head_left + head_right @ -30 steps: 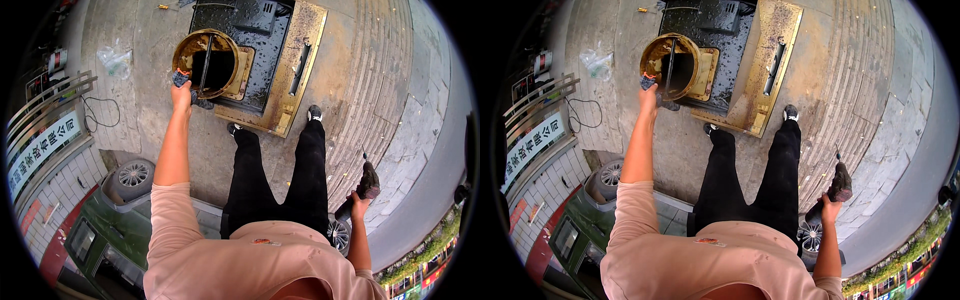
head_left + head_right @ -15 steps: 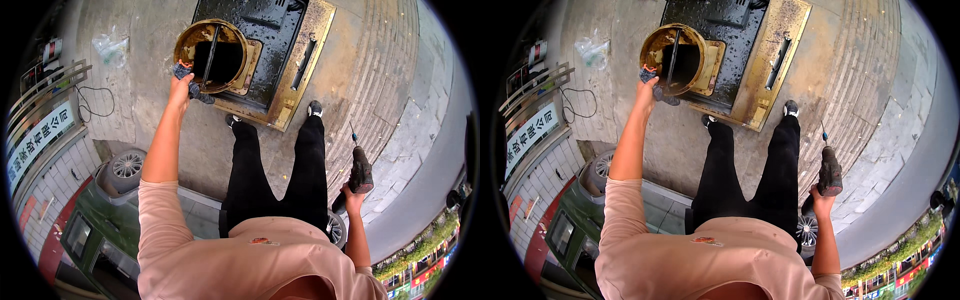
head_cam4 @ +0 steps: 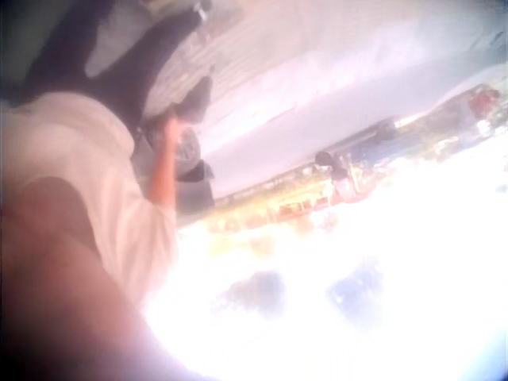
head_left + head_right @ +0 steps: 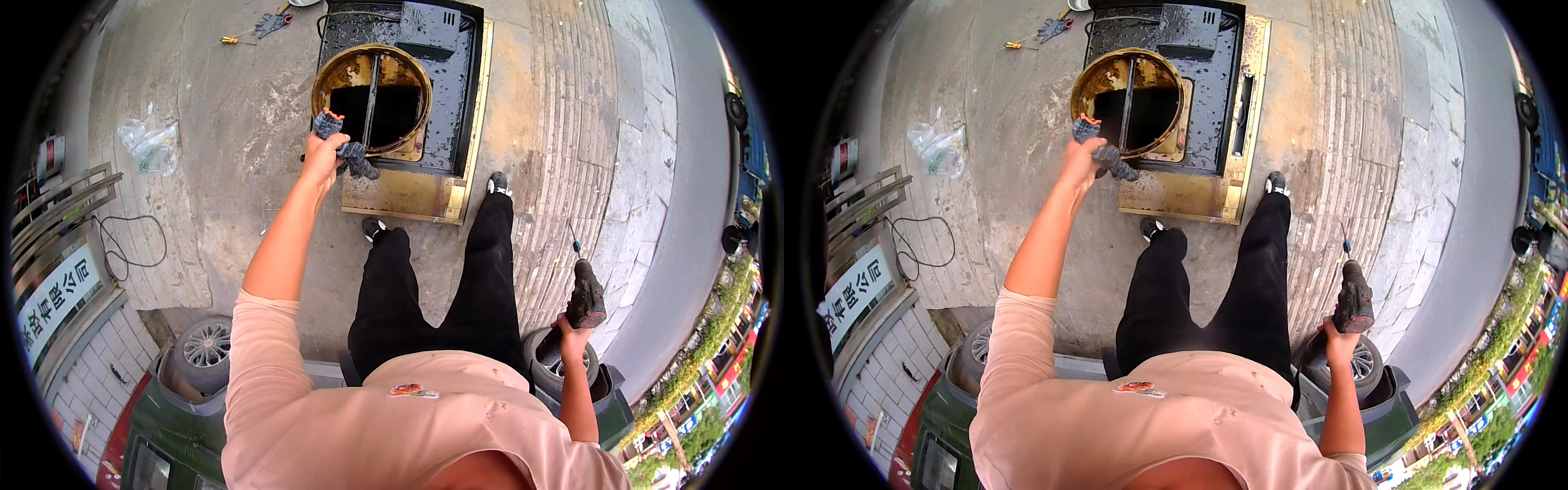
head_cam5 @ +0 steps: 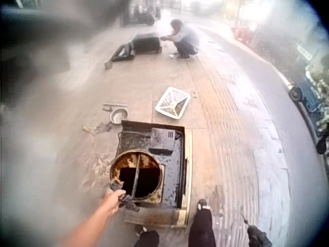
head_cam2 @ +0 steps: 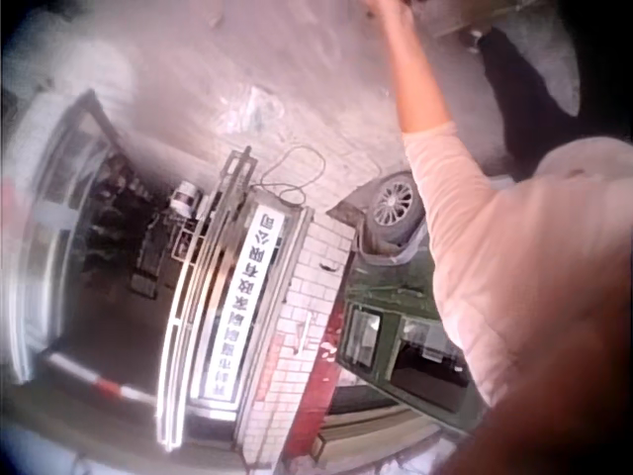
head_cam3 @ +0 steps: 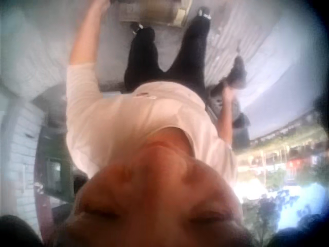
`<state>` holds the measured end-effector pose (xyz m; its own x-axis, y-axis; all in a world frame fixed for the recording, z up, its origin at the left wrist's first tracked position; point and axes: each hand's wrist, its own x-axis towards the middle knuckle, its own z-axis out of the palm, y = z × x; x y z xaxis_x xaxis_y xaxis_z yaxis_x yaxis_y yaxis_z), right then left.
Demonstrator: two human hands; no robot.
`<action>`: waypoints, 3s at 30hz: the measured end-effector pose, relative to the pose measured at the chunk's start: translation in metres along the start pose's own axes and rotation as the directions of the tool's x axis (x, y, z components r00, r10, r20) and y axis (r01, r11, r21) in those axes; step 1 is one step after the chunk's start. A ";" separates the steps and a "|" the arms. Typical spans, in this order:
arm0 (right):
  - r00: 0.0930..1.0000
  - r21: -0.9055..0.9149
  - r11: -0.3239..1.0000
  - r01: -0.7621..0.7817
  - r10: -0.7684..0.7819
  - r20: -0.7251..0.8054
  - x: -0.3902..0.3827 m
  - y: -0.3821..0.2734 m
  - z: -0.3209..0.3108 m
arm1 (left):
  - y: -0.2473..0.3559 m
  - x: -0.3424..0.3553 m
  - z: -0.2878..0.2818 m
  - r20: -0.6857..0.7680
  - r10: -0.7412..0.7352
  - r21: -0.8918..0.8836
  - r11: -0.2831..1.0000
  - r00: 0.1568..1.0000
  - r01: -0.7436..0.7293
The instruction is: The person uses a power drill to remove screws from a metal appliance casing and a yellow plastic component. They then wipe the interior of the casing with a cloth and continue to remove screws from the casing while it is laid flat on the ground.
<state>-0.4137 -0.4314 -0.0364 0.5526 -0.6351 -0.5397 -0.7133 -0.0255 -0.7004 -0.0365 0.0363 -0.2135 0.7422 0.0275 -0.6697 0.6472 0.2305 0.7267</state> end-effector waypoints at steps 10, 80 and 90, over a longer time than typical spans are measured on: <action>0.956 0.133 0.951 -0.278 0.287 -0.057 -0.167 0.093 -0.005 | 0.020 -0.029 -0.111 -0.062 -0.054 -0.298 0.954 0.997 0.033; 0.971 -0.649 0.760 -0.025 0.173 0.165 0.225 -0.272 1.277 | 0.424 0.806 -0.372 0.260 -0.210 0.259 0.955 0.942 0.142; 0.978 -0.602 0.799 0.007 0.120 0.170 0.271 -0.139 1.372 | 0.307 0.894 -0.318 0.414 -0.307 0.323 0.930 0.857 0.177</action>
<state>0.4265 0.4590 -0.7263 0.5282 -0.4931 -0.6912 -0.8255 -0.4889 -0.2820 0.7702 0.4407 -0.6375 0.5093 -0.4503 -0.7334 0.7896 -0.0945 0.6063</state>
